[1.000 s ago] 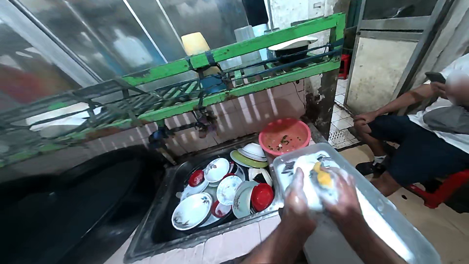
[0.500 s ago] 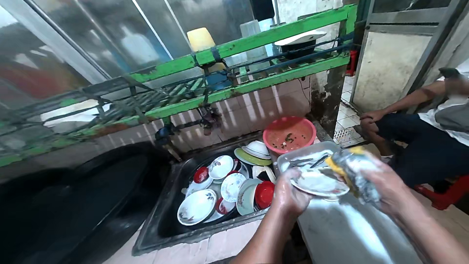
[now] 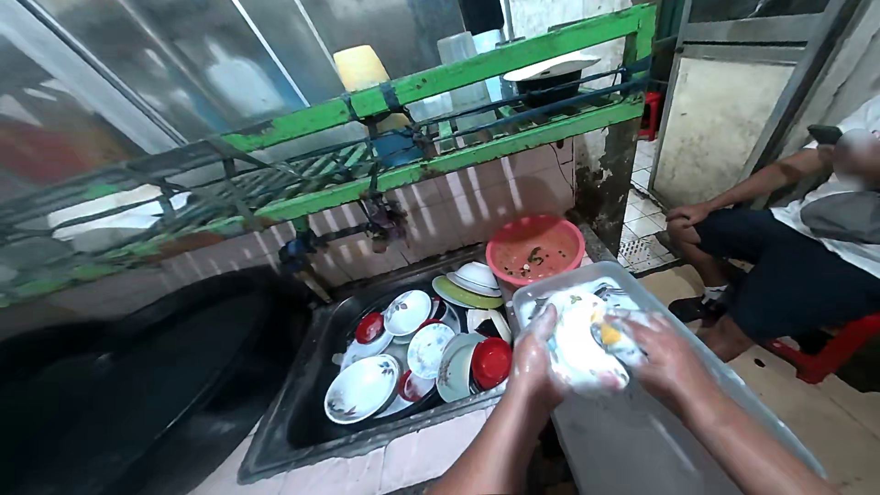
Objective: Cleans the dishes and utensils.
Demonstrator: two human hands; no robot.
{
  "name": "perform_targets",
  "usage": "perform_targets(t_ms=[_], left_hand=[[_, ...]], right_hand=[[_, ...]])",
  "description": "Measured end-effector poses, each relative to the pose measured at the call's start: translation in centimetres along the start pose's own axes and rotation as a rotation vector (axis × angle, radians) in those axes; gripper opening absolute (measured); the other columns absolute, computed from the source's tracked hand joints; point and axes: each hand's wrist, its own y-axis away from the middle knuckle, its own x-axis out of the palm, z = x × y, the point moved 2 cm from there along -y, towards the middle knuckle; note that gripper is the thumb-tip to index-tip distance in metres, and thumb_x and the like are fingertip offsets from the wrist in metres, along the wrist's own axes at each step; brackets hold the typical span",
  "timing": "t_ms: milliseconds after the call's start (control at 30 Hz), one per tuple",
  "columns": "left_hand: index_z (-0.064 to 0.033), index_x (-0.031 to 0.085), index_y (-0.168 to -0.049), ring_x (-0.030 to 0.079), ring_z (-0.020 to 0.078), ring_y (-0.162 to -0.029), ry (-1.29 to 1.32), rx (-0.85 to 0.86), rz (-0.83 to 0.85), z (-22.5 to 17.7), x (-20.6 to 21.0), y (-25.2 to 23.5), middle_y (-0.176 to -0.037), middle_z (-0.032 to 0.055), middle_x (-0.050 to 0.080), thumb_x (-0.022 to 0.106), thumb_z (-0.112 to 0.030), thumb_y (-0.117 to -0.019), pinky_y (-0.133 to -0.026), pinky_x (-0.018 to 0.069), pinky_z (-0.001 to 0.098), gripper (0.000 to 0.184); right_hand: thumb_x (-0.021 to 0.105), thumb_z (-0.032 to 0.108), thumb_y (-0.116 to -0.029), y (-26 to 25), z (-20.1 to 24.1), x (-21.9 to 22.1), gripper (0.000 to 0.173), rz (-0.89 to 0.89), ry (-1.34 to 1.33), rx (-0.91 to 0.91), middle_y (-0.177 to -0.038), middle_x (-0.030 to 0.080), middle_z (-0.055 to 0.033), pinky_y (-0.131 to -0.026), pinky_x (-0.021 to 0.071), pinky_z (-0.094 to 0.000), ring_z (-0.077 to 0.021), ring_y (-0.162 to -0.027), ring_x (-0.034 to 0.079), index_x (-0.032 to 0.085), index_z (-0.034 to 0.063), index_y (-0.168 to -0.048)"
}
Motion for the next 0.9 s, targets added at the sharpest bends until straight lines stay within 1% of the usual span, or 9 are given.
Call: perform_targets(t_ms=[133, 200, 300, 433, 533, 633, 733, 833, 900], left_hand=[[-0.004, 0.061, -0.119, 0.07, 0.0214, -0.084, 0.032, -0.046, -0.01, 0.4, 0.8, 0.6, -0.095, 0.0125, 0.07, 0.041, -0.034, -0.1103, -0.074, 0.0605, 0.0392, 0.037], [-0.0052, 0.064, -0.123, 0.071, 0.023, -0.091, -0.005, 0.044, 0.0, -0.9, -0.6, -0.1, -0.101, 0.0135, 0.071, 0.041, -0.036, -0.1103, -0.081, 0.0603, 0.0423, 0.041], [-0.0059, 0.061, -0.13, 0.07, 0.0288, -0.102, 0.059, 0.048, 0.003, -1.6, -2.1, -0.5, -0.112, 0.0174, 0.07, 0.043, -0.034, -0.1095, -0.087, 0.059, 0.0493, 0.039], [-0.0036, 0.058, -0.13, 0.07, 0.0243, -0.097, -0.021, -0.028, 0.058, -0.2, -0.8, 0.5, -0.109, 0.0154, 0.07, 0.037, -0.035, -0.1116, -0.085, 0.0598, 0.043, 0.043], [-0.004, 0.063, -0.121, 0.07, 0.0211, -0.089, -0.026, 0.044, -0.012, -0.7, -1.7, 0.0, -0.098, 0.0126, 0.07, 0.04, -0.036, -0.1104, -0.079, 0.0598, 0.0397, 0.041], [-0.0051, 0.06, -0.127, 0.07, 0.0283, -0.093, 0.125, 0.178, -0.196, -2.5, -5.8, -2.2, -0.105, 0.0168, 0.07, 0.043, -0.029, -0.1091, -0.078, 0.06, 0.0495, 0.034], [-0.005, 0.05, -0.136, 0.064, 0.0309, -0.103, 0.221, 0.317, -0.51, -4.6, -13.9, -4.7, -0.12, 0.0192, 0.062, 0.046, -0.022, -0.1067, -0.084, 0.0559, 0.0538, 0.034], [-0.0049, 0.041, -0.143, 0.058, 0.0308, -0.11, 0.408, 0.352, -0.781, -6.1, -21.1, -5.9, -0.131, 0.0204, 0.052, 0.042, -0.023, -0.1064, -0.087, 0.0534, 0.0483, 0.041], [-0.0047, 0.036, -0.147, 0.059, 0.0323, -0.113, 0.463, 0.348, -0.779, -6.8, -21.0, -6.1, -0.136, 0.0217, 0.05, 0.038, -0.024, -0.1076, -0.09, 0.0548, 0.0461, 0.044]], right_hand=[[0.062, 0.026, -0.0938, 0.3, 3.0, 2.6, 0.032, -0.215, -0.11, -0.24, -0.117, 0.074, -0.0125, -0.097, 0.0554, -0.0534, -0.032, -0.114, 0.068, 0.076, 0.0101, -0.117], [0.065, 0.028, -0.0943, 1.4, 3.3, 3.1, 0.027, -0.22, -0.145, -0.387, -0.11, 0.075, -0.0065, -0.092, 0.0593, -0.0446, -0.025, -0.107, 0.07, 0.076, 0.0145, -0.115], [0.069, 0.023, -0.0892, 0.3, 1.1, 1.0, 0.032, -0.008, -0.005, -0.229, -0.123, 0.072, -0.0113, -0.1, 0.0531, -0.058, -0.0355, -0.12, 0.065, 0.075, 0.0118, -0.118], [0.068, 0.021, -0.0912, -2.4, 2.5, 1.2, 0.041, 0.037, 0.028, -0.062, -0.137, 0.062, -0.0192, -0.109, 0.0421, -0.0628, -0.0416, -0.133, 0.053, 0.069, 0.0084, -0.13], [0.068, 0.03, -0.0913, -0.3, 5.7, 4.8, 0.037, -0.149, 0.005, -0.281, -0.12, 0.072, -0.0147, -0.096, 0.0559, -0.0546, -0.0358, -0.116, 0.067, 0.073, 0.0103, -0.122], [0.074, 0.017, -0.0853, 1.9, 5.5, 4.5, 0.034, 0.196, -0.035, -0.271, -0.114, 0.072, -0.0126, -0.095, 0.0567, -0.0521, -0.0354, -0.114, 0.066, 0.073, 0.0135, -0.119], [0.072, 0.013, -0.0906, 3.5, 2.6, 1.4, 0.039, 0.588, 0.02, -0.023, -0.129, 0.065, -0.0232, -0.106, 0.048, -0.0561, -0.0416, -0.126, 0.059, 0.069, 0.0033, -0.128], [0.073, 0.012, -0.0899, 5.0, -1.4, -0.8, 0.039, 0.632, 0.071, 0.118, -0.129, 0.064, -0.0271, -0.105, 0.0461, -0.0625, -0.047, -0.128, 0.056, 0.068, -0.0009, -0.126], [0.071, 0.014, -0.0915, 5.6, -3.2, -1.3, 0.04, 0.605, 0.136, 0.126, -0.129, 0.065, -0.0289, -0.105, 0.044, -0.0661, -0.0506, -0.128, 0.055, 0.067, -0.0013, -0.128]])
